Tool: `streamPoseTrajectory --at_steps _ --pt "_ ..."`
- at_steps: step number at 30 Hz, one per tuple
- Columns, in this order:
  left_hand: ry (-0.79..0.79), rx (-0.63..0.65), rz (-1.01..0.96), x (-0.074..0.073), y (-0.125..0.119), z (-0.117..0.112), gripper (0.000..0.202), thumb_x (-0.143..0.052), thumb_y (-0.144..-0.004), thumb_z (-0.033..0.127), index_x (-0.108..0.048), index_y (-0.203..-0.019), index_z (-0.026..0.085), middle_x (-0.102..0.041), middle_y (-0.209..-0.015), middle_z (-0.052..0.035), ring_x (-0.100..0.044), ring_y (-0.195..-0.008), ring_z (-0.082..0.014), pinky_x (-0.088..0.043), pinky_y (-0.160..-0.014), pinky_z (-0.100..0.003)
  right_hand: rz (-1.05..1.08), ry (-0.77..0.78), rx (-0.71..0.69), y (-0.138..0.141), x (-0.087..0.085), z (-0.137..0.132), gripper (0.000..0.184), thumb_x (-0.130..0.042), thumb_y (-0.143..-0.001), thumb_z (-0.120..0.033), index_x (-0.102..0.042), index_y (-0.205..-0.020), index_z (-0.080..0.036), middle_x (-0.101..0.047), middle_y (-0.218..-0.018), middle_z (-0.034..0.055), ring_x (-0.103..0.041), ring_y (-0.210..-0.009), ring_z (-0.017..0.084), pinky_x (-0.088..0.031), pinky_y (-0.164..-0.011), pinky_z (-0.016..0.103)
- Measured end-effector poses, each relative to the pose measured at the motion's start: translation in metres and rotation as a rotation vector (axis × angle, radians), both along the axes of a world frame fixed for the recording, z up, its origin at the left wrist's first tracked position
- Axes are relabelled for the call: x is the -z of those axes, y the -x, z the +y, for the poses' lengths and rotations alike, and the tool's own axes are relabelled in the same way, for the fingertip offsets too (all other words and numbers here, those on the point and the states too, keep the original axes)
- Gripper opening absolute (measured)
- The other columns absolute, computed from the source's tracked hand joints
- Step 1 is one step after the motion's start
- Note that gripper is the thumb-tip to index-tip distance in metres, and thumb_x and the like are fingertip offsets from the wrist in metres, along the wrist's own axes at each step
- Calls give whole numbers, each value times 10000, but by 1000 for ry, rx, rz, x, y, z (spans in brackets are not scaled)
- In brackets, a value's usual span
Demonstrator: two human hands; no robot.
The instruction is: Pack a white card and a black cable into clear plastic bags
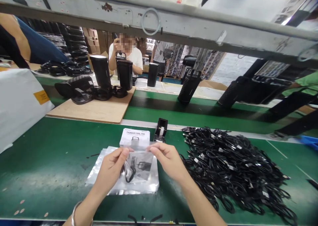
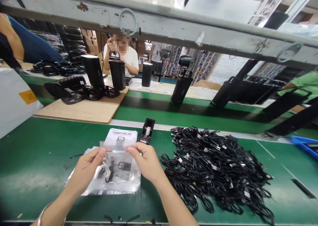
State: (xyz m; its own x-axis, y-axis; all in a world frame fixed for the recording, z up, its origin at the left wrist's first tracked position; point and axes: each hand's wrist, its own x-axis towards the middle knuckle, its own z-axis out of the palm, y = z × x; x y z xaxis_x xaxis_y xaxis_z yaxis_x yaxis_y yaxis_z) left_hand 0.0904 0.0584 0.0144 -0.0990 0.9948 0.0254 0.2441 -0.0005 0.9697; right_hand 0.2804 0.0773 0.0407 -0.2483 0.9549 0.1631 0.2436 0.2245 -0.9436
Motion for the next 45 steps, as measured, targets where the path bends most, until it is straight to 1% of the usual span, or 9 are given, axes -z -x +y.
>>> streamPoseTrajectory --at_steps 10,14,19,23,28,34,39,42,45 --pt "149 107 -339 -3 8 6 484 -358 -797 597 -544 -1020 210 -644 -986 -61 -577 -923 -208 -451 -777 -298 -94 -449 -29 -4 14 -1 247 -488 -805 -91 -681 -887 -221 -686 -880 32 -616 -829 147 -481 -753 269" --pt "117 206 -217 -13 3 7 526 -565 -661 611 -544 -989 201 -641 -971 -66 -587 -886 -216 -453 -771 -284 -111 -357 38 2 15 -5 203 -517 -805 -141 -650 -941 -212 -672 -852 34 -608 -781 151 -486 -714 274" --pt "108 236 -188 -16 4 6 694 -436 -628 740 -521 -1035 186 -642 -951 -87 -590 -882 -232 -448 -777 -307 -62 -400 4 4 19 -6 237 -499 -778 -70 -678 -797 -223 -680 -835 32 -617 -802 152 -496 -720 284" --pt "167 197 -62 -15 6 7 470 -532 -703 589 -568 -967 203 -647 -926 -55 -594 -800 -194 -456 -690 -269 -131 -487 -8 3 23 -7 314 -450 -763 -27 -688 -808 -227 -678 -887 42 -616 -835 154 -499 -715 284" --pt "168 175 -8 -8 7 9 272 -602 -710 443 -624 -783 182 -624 -647 5 -557 -595 -143 -432 -553 -223 -120 -326 13 0 24 -12 318 -393 -833 -96 -624 -1004 -234 -674 -963 27 -616 -892 153 -477 -802 292" --pt "21 21 35 1 7 6 235 -550 -753 419 -604 -817 199 -620 -685 4 -577 -646 -160 -443 -583 -245 -179 4 560 -14 24 10 270 -468 -815 -397 -612 -924 -197 -600 -985 91 -594 -687 172 -459 -674 324" --pt "11 11 44 6 1 5 244 -499 -783 431 -560 -823 198 -587 -656 14 -535 -594 -139 -400 -512 -220 -46 208 493 -15 26 39 283 -573 -714 -436 -643 -705 -162 -601 -629 31 -534 -430 128 -454 -491 282" --pt "4 1 31 5 0 4 240 -494 -784 425 -559 -803 195 -558 -615 28 -514 -566 -128 -405 -518 -217 77 233 500 -6 27 36 324 -529 -749 -445 -620 -835 -146 -624 -831 59 -582 -513 117 -505 -554 287" --pt "1 -3 21 3 0 4 238 -497 -778 423 -560 -779 193 -535 -580 41 -498 -544 -122 -404 -515 -211 130 199 498 5 33 22 288 -554 -744 -426 -624 -705 -149 -568 -1055 101 -603 -852 178 -491 -763 312"
